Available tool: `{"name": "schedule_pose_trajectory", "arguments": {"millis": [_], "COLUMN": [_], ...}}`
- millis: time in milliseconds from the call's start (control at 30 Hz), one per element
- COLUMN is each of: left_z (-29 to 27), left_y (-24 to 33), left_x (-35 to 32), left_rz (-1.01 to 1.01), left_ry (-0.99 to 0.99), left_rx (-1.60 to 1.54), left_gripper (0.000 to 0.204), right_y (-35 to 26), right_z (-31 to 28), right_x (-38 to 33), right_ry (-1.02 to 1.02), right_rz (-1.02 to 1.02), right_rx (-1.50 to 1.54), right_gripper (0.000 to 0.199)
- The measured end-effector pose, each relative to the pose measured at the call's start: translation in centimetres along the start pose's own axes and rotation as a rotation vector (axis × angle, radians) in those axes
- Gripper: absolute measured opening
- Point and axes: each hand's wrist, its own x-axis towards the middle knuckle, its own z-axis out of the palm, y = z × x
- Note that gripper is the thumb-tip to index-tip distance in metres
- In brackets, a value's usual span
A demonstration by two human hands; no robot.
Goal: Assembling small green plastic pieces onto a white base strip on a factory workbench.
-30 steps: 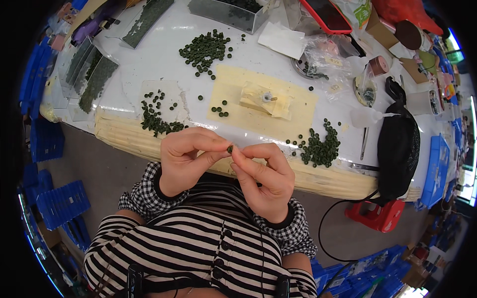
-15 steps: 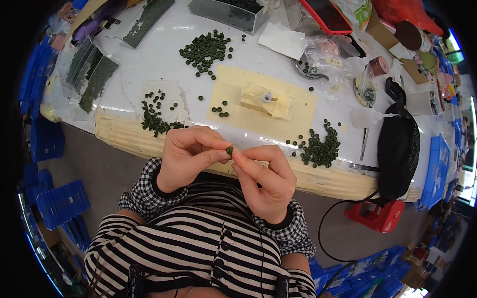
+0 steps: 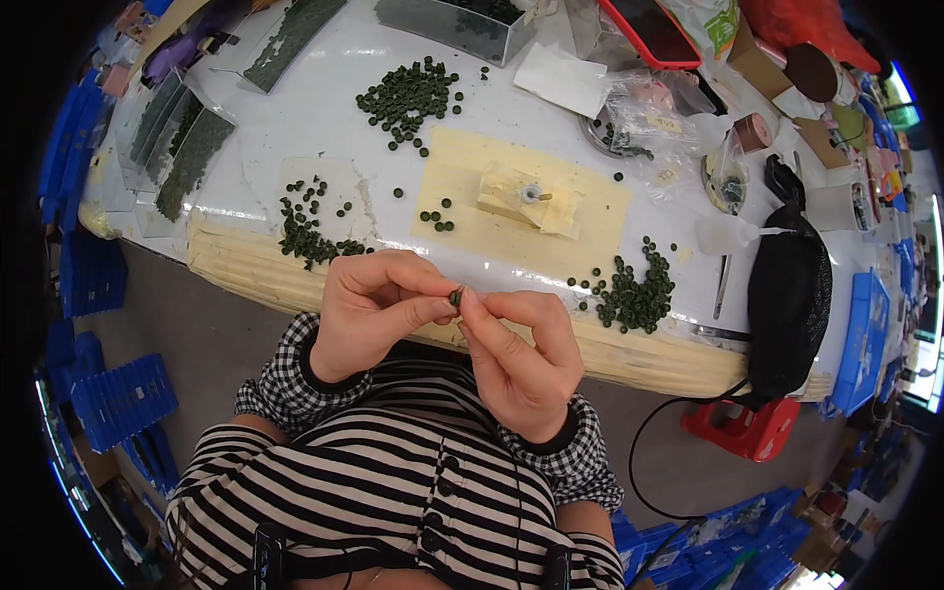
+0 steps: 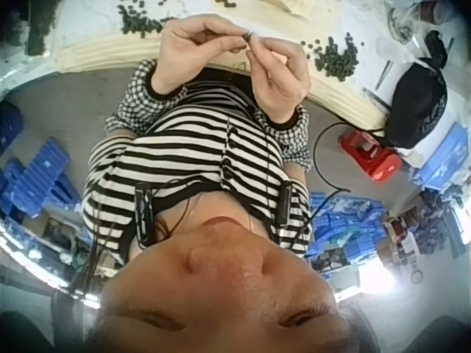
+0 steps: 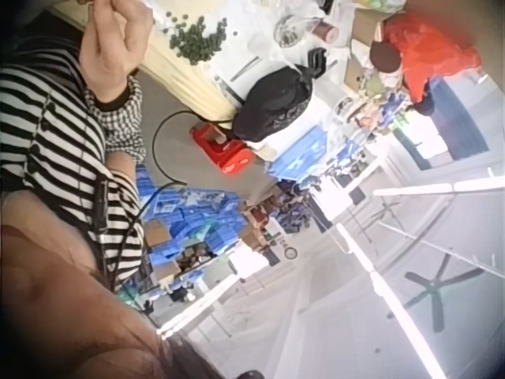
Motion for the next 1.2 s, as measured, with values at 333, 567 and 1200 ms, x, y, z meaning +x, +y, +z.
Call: {"name": "schedule_pose_trajectory", "arguments": {"millis": [333, 567, 1200], "left_z": [-0.05, -0.3, -0.2], "left_y": [-0.03, 0.44, 0.53], "left_x": [0.27, 0.17, 0.16], "left_rz": [0.14, 0.036, 0.029], "left_ry": [0.015, -0.011, -0.001], "left_rx": [0.305, 0.197, 0.154], "left_gripper": [0.015, 0.016, 0.016], "right_y": [0.09, 0.07, 0.01], "right_z": [0.05, 0.02, -0.04], "right_x": [-0.19, -0.11, 0.22], "right_ry": [-0.009, -0.011, -0.01], "right_rz": [-0.014, -0.039, -0.059], "right_rx": [-0.035, -0.059, -0.098], "right_gripper": [0.036, 0.037, 0.038]}}
